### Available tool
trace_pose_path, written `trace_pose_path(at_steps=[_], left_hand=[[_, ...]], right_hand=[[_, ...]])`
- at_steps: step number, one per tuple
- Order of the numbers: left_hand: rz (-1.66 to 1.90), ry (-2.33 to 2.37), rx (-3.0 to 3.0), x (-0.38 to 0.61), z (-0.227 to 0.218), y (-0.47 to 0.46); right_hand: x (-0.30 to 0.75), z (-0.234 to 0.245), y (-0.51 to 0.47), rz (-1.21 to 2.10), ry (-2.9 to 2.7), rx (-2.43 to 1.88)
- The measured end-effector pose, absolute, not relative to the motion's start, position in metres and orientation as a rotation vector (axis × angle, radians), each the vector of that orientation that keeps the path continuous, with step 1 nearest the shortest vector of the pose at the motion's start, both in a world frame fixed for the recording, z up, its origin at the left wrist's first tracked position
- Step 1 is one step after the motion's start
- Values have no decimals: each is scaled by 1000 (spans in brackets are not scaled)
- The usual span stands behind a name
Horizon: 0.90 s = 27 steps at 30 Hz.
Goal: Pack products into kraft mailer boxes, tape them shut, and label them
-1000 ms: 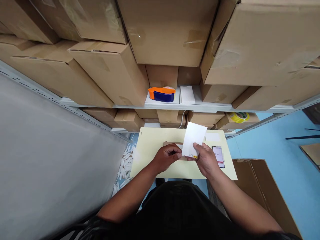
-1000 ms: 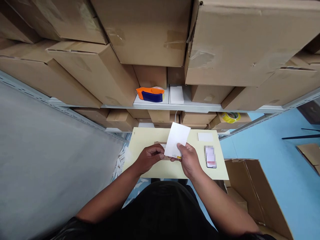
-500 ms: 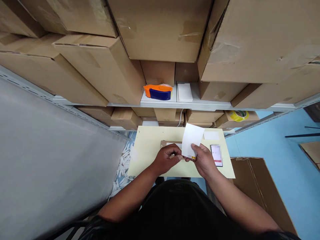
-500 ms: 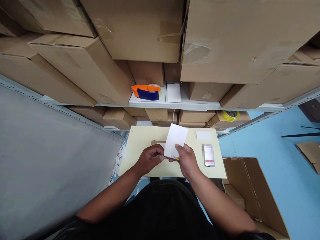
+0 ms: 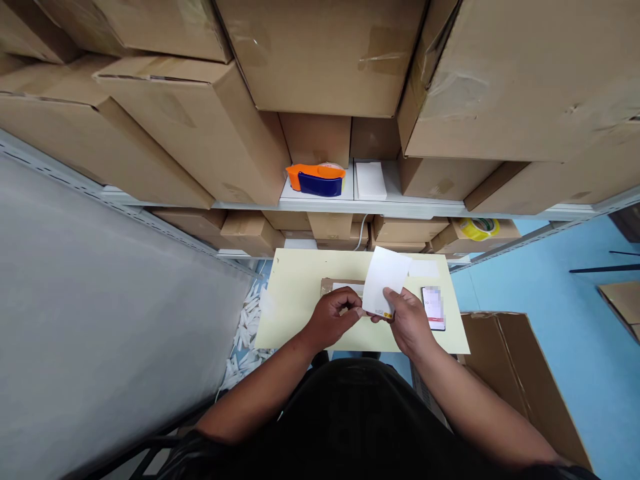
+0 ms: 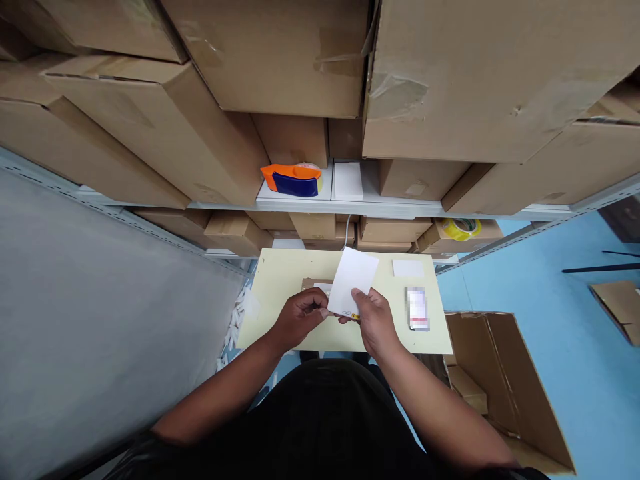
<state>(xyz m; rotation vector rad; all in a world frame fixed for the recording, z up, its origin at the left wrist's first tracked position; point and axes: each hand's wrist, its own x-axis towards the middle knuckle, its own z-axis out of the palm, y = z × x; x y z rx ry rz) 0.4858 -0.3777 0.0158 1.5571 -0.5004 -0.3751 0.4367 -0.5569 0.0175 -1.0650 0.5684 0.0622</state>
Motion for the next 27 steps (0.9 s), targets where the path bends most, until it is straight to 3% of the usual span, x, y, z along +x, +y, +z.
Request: trace_pose_path(at_steps=[16,19,23,27], left_hand=[[-308,-540,1561,479,14,-381],[-283,-501,1547,479,11,-381],[-233,-425,1558,479,7,-381],[-224,-403,1577,477,6,-381]], right_hand=[[434,8,-550,224,550,-1062],[433,-2,-549,158,561,-1236],[423,0,-552,-230,511,-1658],[416,17,-550,-132,95,-1802]])
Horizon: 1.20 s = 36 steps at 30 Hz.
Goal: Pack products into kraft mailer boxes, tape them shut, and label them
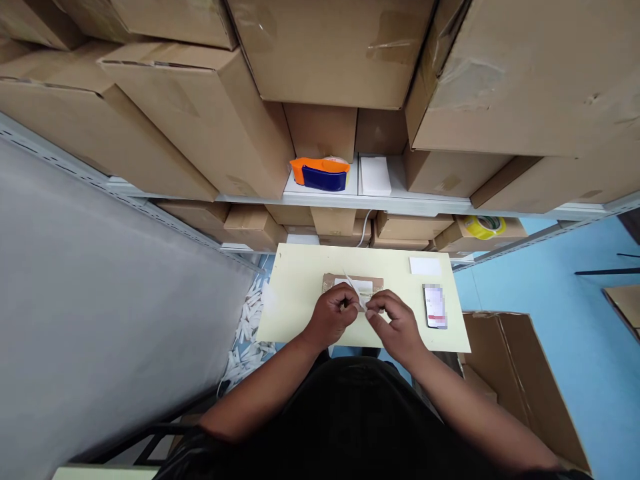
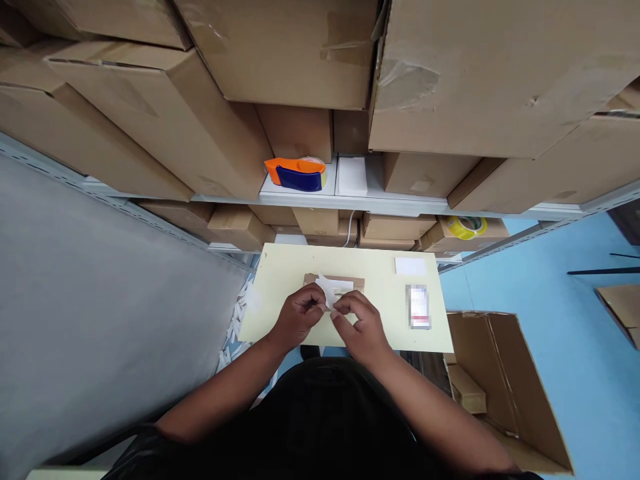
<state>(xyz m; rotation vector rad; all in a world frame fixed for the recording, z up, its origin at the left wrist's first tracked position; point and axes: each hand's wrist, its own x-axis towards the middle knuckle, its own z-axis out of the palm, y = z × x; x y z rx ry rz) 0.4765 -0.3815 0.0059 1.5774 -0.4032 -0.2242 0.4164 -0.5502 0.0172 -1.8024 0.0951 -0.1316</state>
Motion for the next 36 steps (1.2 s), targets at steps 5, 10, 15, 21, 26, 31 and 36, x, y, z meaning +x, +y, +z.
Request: trace_pose_path(at_steps=[5,10,15,21,26,31,36], left_hand=[[-271,-393,1649,473,6,-379],[-289,-420,1707,470,7,-374],[-251,-407,1742,464,1,-371],[-241,-321,1726,459,-9,-360],[-243,-170,1744,461,-27,-324],[-262,-12,1819,462,-58,-253],[-316,147,1970,458,-86,-152]], right_hand=[[420,18,-544,-130,-37,-1918],[420,5,-543,-109,-33,-1968],[421,-5,-537,13,114,-1877],[428,-20,-534,33,265,-1757],[440,-27,-533,-40,420,-1524],[452,-27,-522,-82,439,-1493],[456,-21,-499,21,408,-1469]])
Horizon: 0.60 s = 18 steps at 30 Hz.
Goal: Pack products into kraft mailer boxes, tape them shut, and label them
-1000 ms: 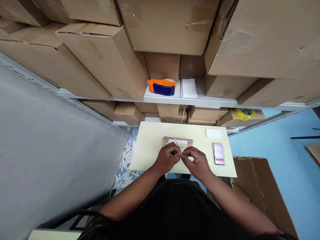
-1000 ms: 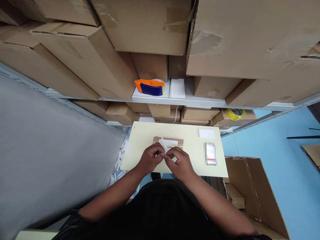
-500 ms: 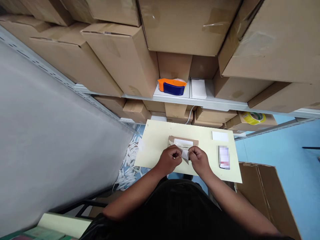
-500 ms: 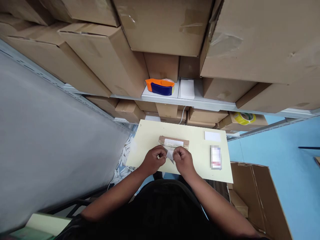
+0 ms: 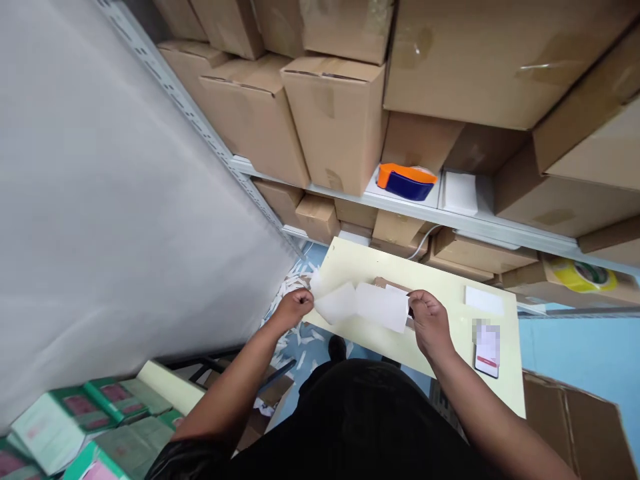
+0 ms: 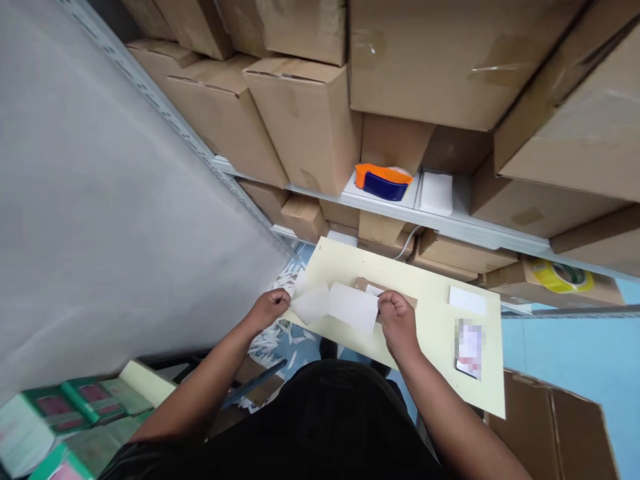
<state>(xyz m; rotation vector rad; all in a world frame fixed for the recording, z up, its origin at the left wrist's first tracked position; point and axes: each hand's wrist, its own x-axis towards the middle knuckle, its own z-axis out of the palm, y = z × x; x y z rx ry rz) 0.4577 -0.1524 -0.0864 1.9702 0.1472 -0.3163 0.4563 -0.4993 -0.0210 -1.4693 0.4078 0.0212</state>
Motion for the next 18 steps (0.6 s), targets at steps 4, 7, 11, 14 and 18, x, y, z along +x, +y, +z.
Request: trace_pose_path(at_steps=[4,7,11,14,18], left_hand=[[-406,443,2192,455,-108,-74],[-396,597,2279,457,-122,-27],[-392,772,2353,466,-136,15],[-402,887,2406,476,-140,36],[-319,1072,2537,492,-139,53]], right_hand=[[459,-16,-487,35,435,-1458],[462,-15,-485,3,475,-1476],[462,-13,-483,-21,506,-1467],[459,-9,-479,-22,519,-1437],[456,-5,-474,-24,514,-1412]])
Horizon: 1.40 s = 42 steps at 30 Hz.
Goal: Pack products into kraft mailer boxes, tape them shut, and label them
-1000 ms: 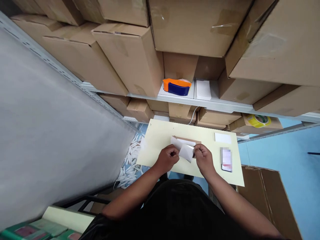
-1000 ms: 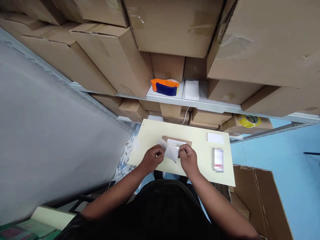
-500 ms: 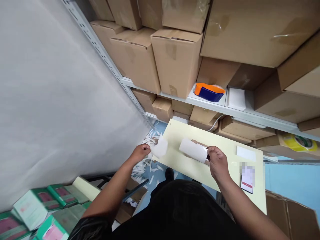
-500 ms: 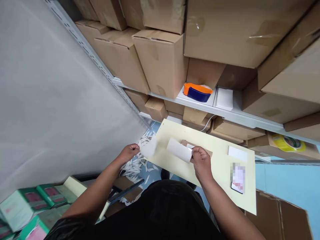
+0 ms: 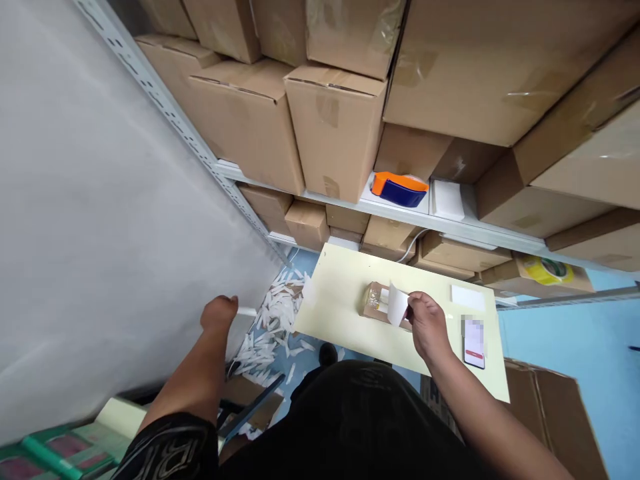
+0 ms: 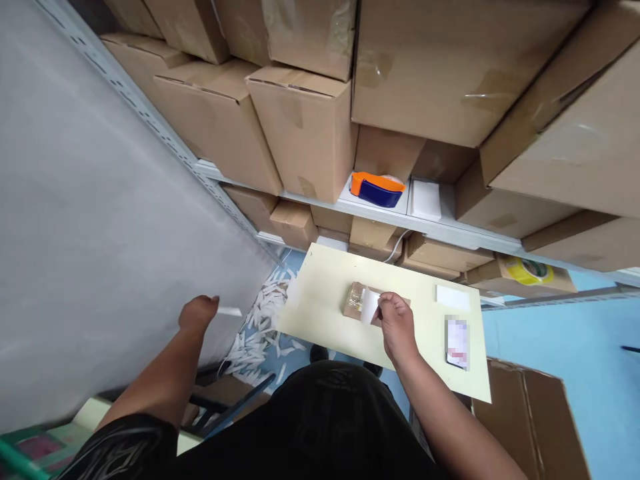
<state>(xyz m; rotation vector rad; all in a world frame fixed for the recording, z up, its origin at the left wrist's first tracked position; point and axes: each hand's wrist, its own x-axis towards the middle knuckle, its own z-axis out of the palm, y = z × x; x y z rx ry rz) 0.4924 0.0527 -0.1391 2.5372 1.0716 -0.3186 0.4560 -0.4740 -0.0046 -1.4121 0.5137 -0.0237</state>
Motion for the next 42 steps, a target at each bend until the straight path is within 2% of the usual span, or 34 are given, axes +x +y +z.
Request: trace_pose_path(at_steps=[2,5,10,13,16,24,33,42], left_hand=[[-221,1086,2583,503,-137,46],[-107,840,2597,513,-121,0],[22,-161,2414,484,-51,-155],[118,-543,2392,460,-11,-244],[171,-714,2380,456,5,-300],[146,-790,2363,472,-2,-332],[-212,-175,1854,477,6,-316],[-424,-27,1514,469,-12,-320]], right_hand=[[455,-4,-473,-27,505,-1409],[455,-6,-473,-20,502,-1409],[455,-12,-471,-21,550,-1354],[455,-13,-469,-35,577,-1319],[453,-11,-467,-45,577,-1281],[438,-16,-478,-42,470,-1259],[422,-49,-521,-173,594,-1422],[420,-46,-530,-15,494,-1401]])
